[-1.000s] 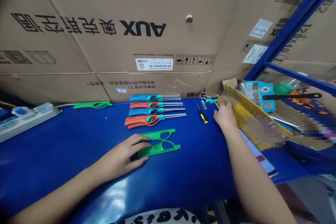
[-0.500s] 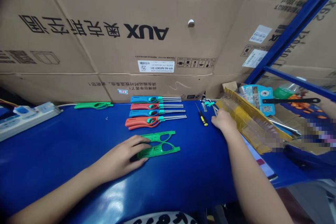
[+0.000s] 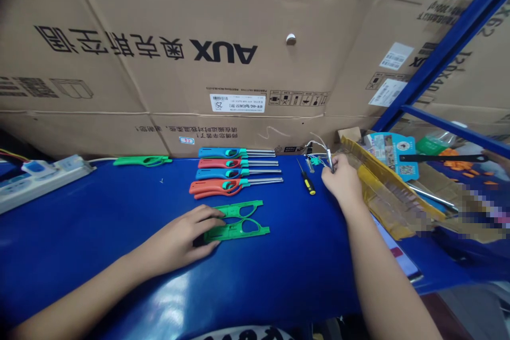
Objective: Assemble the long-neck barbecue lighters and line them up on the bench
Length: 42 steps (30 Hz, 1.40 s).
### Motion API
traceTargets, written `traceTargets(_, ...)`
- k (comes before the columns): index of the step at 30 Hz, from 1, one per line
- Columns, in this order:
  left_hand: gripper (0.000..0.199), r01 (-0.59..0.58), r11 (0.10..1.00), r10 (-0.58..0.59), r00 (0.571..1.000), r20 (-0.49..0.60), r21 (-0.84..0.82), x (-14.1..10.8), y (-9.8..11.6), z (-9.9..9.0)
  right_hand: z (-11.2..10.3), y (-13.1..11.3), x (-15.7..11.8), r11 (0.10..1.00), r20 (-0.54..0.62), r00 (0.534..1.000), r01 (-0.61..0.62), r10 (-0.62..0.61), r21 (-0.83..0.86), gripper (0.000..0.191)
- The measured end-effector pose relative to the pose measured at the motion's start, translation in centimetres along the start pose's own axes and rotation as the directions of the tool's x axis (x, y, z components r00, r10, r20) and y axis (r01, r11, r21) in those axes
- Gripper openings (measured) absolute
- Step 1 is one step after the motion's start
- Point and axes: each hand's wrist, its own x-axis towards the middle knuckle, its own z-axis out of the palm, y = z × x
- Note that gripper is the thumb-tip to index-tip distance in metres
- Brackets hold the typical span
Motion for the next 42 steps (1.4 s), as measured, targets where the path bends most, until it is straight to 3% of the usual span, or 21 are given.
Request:
traceTargets(4,0.026,0.02,1.0,-0.021,0.999,0.039,0.014,0.0,0.1,-0.9,0.5,-1.5,-1.2,0.963,0.004,0.985,0.17,-0.175,0.211,0.013)
traceTargets(8,0.025,0.062,0.997,-0.065,0.994,0.092,0.035,-0.1,0.3,-1.8,1.0,-3.6,-2.9,0.866,0.094,0.928,0.295,-0.36,0.404,0.012)
traceTargets(13,0.029,0.114,0.991,-0.121,0.985,0.124,0.065,-0.3,0.4,-2.8,0.3,-6.5,-6.2,0.685,0.145,0.777,0.431,-0.613,0.588,0.018)
traceTargets(16,0.027,0.131,0.988,-0.141,0.982,0.122,0.085,-0.5,0.3,-3.3,0.1,-7.6,-8.3,0.621,0.172,0.703,0.453,-0.69,0.64,0.016)
traceTargets(21,0.029,0.172,0.983,-0.176,0.982,0.061,0.06,-0.6,-0.3,-3.2,1.3,-7.8,-10.5,0.572,0.175,0.627,0.513,-0.759,0.64,0.01)
traceTargets(24,0.044,0.221,0.974,-0.225,0.961,-0.16,-0.043,-0.3,-0.4,-2.5,1.9,-7.6,-11.0,0.543,0.124,0.616,0.56,-0.778,0.626,0.006)
traceTargets(27,0.055,0.218,0.953,-0.279,0.901,-0.331,-0.211,0.0,0.1,-1.9,2.2,-7.4,-11.5,0.495,0.106,0.547,0.638,-0.831,0.59,0.008)
traceTargets(30,0.055,0.146,0.883,-0.296,0.91,-0.289,-0.446,0.4,1.1,-1.3,2.3,-7.5,-12.0,0.429,0.085,0.459,0.725,-0.884,0.539,0.011)
traceTargets(33,0.042,0.134,0.747,-0.289,0.947,-0.137,-0.651,0.7,1.8,-0.8,2.3,-7.7,-12.4,0.355,0.067,0.368,0.809,-0.927,0.468,0.013)
traceTargets(35,0.045,0.171,0.688,-0.294,0.954,-0.055,-0.706,0.9,2.2,-0.5,2.4,-7.8,-12.6,0.306,0.05,0.317,0.847,-0.947,0.435,0.015)
traceTargets(37,0.048,0.199,0.661,-0.313,0.949,-0.024,-0.724,0.9,2.4,-0.4,2.5,-7.7,-12.6,0.273,0.023,0.29,0.87,-0.957,0.411,0.015)
traceTargets(42,0.032,0.198,0.611,-0.347,0.937,-0.034,-0.766,1.0,2.8,-0.5,2.9,-7.4,-12.6,0.242,-0.028,0.268,0.905,-0.963,0.351,0.012)
